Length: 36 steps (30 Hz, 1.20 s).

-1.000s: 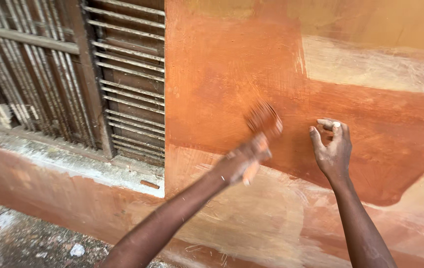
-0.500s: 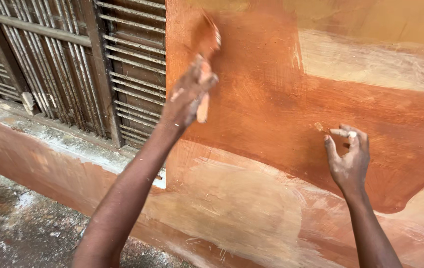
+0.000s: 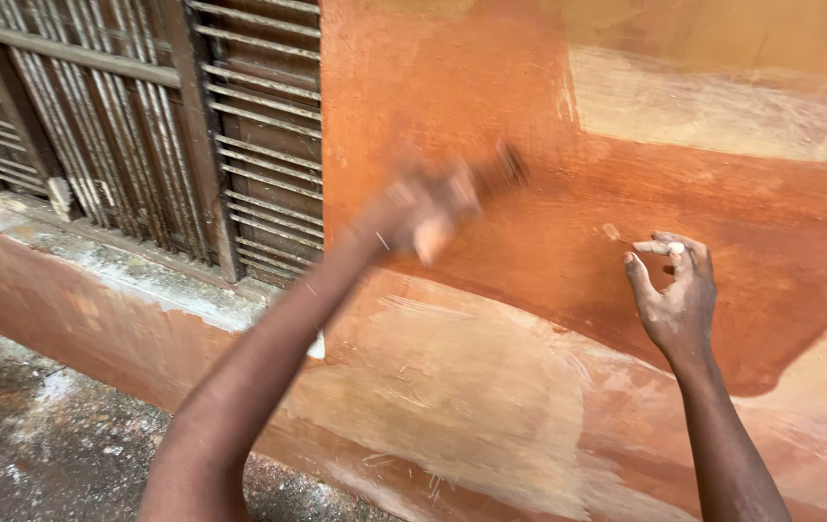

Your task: The person applies reddish-brown paint to a wall using a wide brush, repeatedly dipping the brush into a bucket on the ground to reload paint. The person works near a metal window grate, covering the wall surface with broad strokes.

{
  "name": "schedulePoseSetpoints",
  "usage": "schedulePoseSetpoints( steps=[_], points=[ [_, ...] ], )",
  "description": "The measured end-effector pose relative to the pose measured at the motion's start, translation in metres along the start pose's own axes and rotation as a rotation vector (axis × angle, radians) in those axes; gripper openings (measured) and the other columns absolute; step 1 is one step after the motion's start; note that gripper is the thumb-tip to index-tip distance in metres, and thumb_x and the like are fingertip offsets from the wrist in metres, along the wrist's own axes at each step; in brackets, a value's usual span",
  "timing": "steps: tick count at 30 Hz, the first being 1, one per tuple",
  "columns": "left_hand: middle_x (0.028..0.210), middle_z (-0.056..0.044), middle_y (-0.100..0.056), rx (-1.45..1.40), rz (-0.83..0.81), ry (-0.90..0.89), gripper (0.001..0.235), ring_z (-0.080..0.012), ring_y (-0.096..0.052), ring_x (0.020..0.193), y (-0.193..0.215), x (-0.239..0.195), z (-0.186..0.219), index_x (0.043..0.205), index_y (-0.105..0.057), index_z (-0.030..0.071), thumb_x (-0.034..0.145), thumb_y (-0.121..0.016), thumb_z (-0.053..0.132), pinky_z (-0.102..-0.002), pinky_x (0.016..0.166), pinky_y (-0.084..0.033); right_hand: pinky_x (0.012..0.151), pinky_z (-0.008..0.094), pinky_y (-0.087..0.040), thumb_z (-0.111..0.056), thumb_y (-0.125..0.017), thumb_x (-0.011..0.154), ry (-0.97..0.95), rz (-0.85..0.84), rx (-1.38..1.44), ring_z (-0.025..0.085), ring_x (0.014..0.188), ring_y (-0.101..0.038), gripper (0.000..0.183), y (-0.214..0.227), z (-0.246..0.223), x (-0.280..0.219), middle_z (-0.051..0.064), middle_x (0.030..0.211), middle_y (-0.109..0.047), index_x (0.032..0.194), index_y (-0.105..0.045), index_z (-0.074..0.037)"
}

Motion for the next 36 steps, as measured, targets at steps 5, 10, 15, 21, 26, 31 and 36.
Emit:
schedulePoseSetpoints(
  steps=[5, 10, 15, 21, 26, 31, 36],
  points=[
    [0.146, -0.019, -0.059, 0.409, 0.764, -0.08, 0.032, -0.0289, -0.055, 0.139, 0.057, -0.002, -0.013, 0.138, -0.063, 0.026, 0.109, -0.051, 0.031, -0.054, 0.121, -0.021, 0.096, 0.044, -0.053, -0.028, -0.072, 0.101, -0.036, -0.005, -0.042, 0.031, 0.127, -0.058, 0.021, 0.029, 0.017, -0.014, 0.013, 0.134, -0.06, 0.114, -0.071, -0.01],
    [0.103, -0.004, -0.072, -0.933, 0.491, -0.024, 0.035, -0.0129, -0.064, 0.095, -0.051, 0.022, 0.058, 0.11, -0.073, 0.01, 0.115, -0.048, 0.035, -0.03, 0.088, -0.053, 0.096, 0.045, -0.052, -0.029, -0.07, 0.104, 0.009, -0.008, -0.085, 0.032, 0.129, -0.056, 0.022, 0.036, 0.016, -0.011, 0.013, 0.136, -0.061, 0.116, -0.071, -0.011],
    [0.11, -0.003, -0.072, -0.774, 0.461, -0.334, 0.021, -0.0185, -0.066, 0.104, -0.143, 0.027, 0.122, 0.114, -0.072, 0.015, 0.102, -0.064, 0.03, -0.032, 0.089, -0.057, 0.099, 0.045, -0.052, -0.029, -0.071, 0.105, 0.057, -0.014, -0.097, 0.031, 0.13, -0.056, 0.022, 0.027, 0.003, 0.005, 0.013, 0.135, -0.06, 0.117, -0.07, -0.01],
    [0.12, -0.007, -0.073, -0.327, 0.357, -0.505, 0.047, -0.0271, -0.07, 0.105, -0.074, 0.021, 0.112, 0.122, -0.07, 0.021, 0.076, -0.077, 0.021, -0.042, 0.092, -0.057, 0.105, 0.048, -0.048, -0.028, -0.071, 0.101, 0.034, -0.013, -0.072, 0.034, 0.127, -0.057, 0.02, 0.035, 0.011, -0.008, 0.016, 0.132, -0.06, 0.112, -0.071, -0.01],
    [0.135, -0.012, -0.068, 0.157, 0.687, -0.173, 0.035, -0.0267, -0.062, 0.125, 0.016, 0.028, 0.062, 0.13, -0.068, 0.026, 0.097, -0.062, 0.017, -0.045, 0.107, -0.045, 0.104, 0.049, -0.048, -0.03, -0.071, 0.098, -0.001, -0.071, -0.14, 0.034, 0.127, -0.057, 0.023, 0.043, 0.023, -0.037, 0.016, 0.132, -0.062, 0.109, -0.071, -0.01],
    [0.135, -0.006, -0.067, -0.886, 0.534, -0.132, 0.04, -0.0208, -0.062, 0.13, -0.041, 0.025, 0.113, 0.151, -0.045, 0.021, 0.112, -0.045, 0.033, -0.041, 0.121, -0.043, 0.097, 0.05, -0.053, -0.056, -0.074, 0.081, -0.113, -0.325, -0.119, 0.032, 0.115, -0.063, 0.08, 0.025, 0.002, -0.068, 0.017, 0.129, -0.063, 0.138, -0.046, -0.007],
    [0.141, -0.015, -0.059, -0.641, 0.193, -0.093, 0.051, -0.0255, -0.068, 0.11, -0.12, 0.05, 0.187, 0.146, -0.052, 0.019, 0.101, -0.052, 0.042, -0.048, 0.094, -0.061, 0.092, 0.052, -0.054, -0.066, -0.083, 0.06, -0.177, -0.487, -0.165, 0.043, 0.11, -0.064, 0.141, -0.012, -0.023, -0.077, 0.029, 0.132, -0.054, 0.162, -0.005, -0.008]
  ],
)
Point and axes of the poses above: each hand's wrist, its own x-axis towards the middle knuckle, its own y-axis out of the back of the hand, z = x × y, the point moved 2 cm from there along x, towards the middle knuckle
